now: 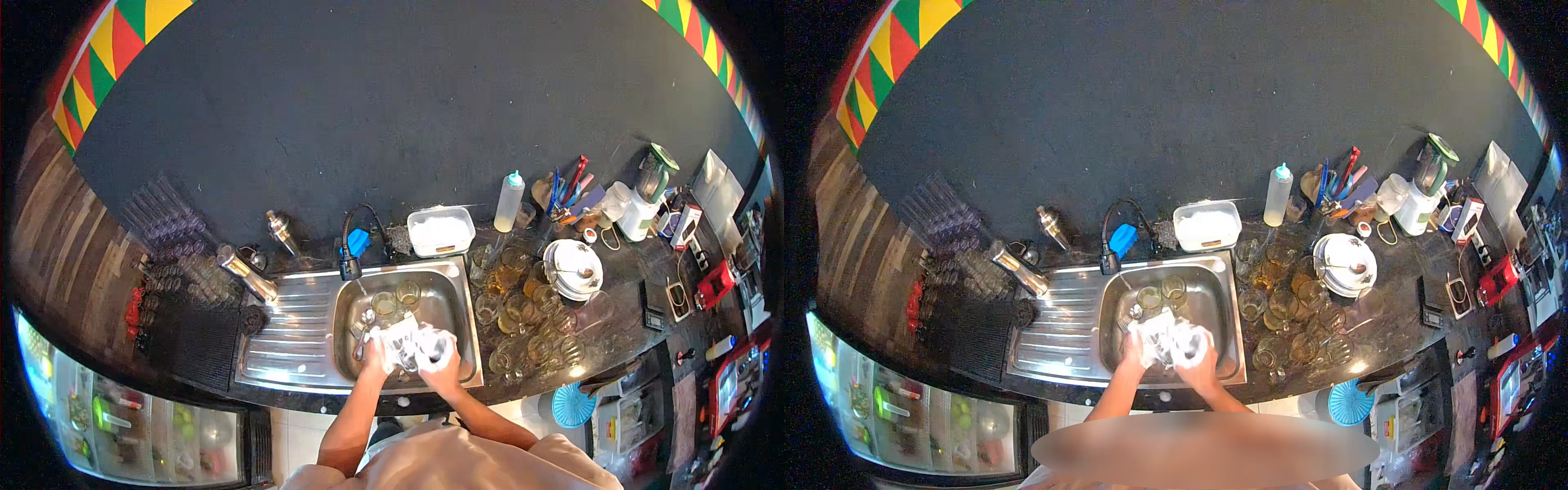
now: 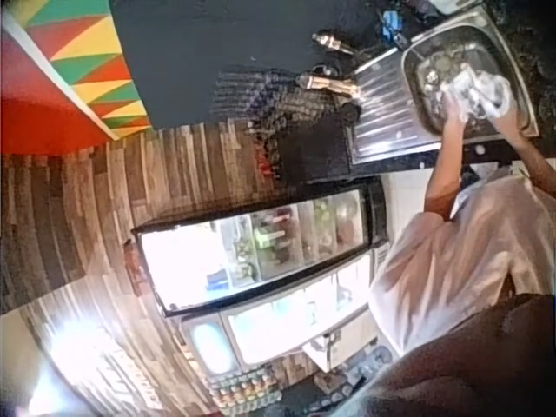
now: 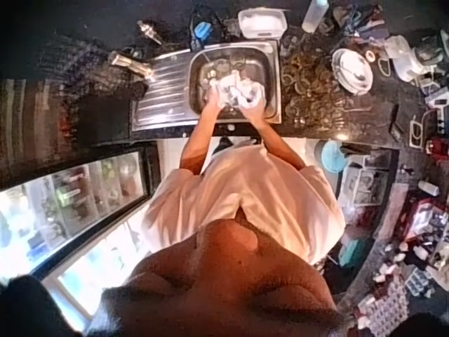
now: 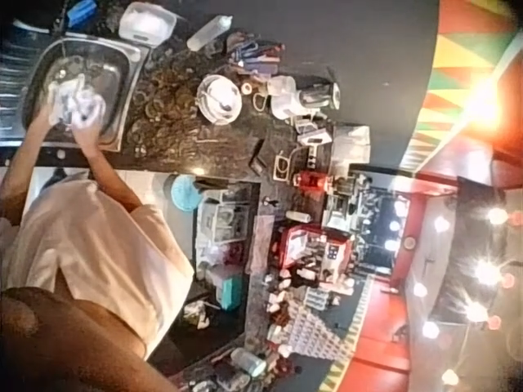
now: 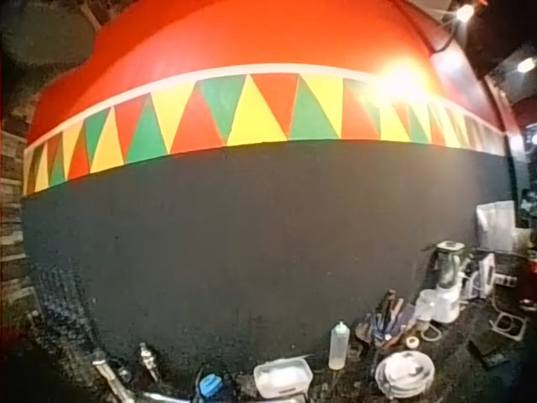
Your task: Washing, rinsing, and drying glassware at a bar sink.
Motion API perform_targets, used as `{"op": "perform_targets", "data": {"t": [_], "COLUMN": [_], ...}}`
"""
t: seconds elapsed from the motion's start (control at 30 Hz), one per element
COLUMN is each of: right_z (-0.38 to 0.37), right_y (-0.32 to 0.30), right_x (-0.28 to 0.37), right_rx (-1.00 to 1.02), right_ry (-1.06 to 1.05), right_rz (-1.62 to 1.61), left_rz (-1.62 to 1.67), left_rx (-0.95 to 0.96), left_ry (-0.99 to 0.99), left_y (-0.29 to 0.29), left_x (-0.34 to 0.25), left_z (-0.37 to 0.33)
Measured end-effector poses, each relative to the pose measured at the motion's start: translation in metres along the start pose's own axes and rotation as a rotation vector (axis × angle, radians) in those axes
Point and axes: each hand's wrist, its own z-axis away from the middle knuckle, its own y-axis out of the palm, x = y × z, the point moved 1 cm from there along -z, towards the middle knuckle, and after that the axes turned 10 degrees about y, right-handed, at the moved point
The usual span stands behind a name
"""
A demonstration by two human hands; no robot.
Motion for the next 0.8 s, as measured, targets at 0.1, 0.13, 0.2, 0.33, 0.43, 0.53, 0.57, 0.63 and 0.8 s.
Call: {"op": "perform_targets", "data": {"t": [0.1,0.13,0.2,0.33,0.43,0.53,0.57,0.63,0.8], "right_z": [-0.007,-0.014,-0.030,-0.016,-0.017,-0.028,-0.027,-0.018,-0.023], "right_y": [-0.002,-0.002,-0.001,0.000,-0.016,0.009,0.006,0.000,0.005], "right_x": [0.009,0.010,-0.007,0.012,-0.028,0.001,0.003,-0.003,-0.060], "right_rx": [0.087,0.117,0.205,0.265,0.143,0.024,0.108,0.335,0.214], "right_ry": [-0.239,-0.337,0.031,-0.310,-0.122,0.089,0.064,-0.293,-0.143], "right_rz": [0.129,0.268,0.158,0.178,0.272,0.094,0.079,0.207,0.241], "left_rz": [-0.045,-0.053,-0.066,0.115,-0.072,0.018,-0.026,-0.030,0.070], "left_rx": [0.104,0.086,0.080,0.053,-0.063,0.030,0.000,0.079,0.076], "left_ry": [0.030,0.015,-0.015,0.067,0.036,0.109,0.118,0.110,0.059], "left_y": [-0.028,-0.032,-0.015,-0.010,0.025,-0.021,-0.003,0.004,0.029], "left_x": [0.017,0.023,0.030,0.017,0.007,0.014,0.015,0.009,0.007], "left_z": [-0.016,-0.017,-0.011,-0.002,0.009,-0.007,-0.002,0.003,0.004]}}
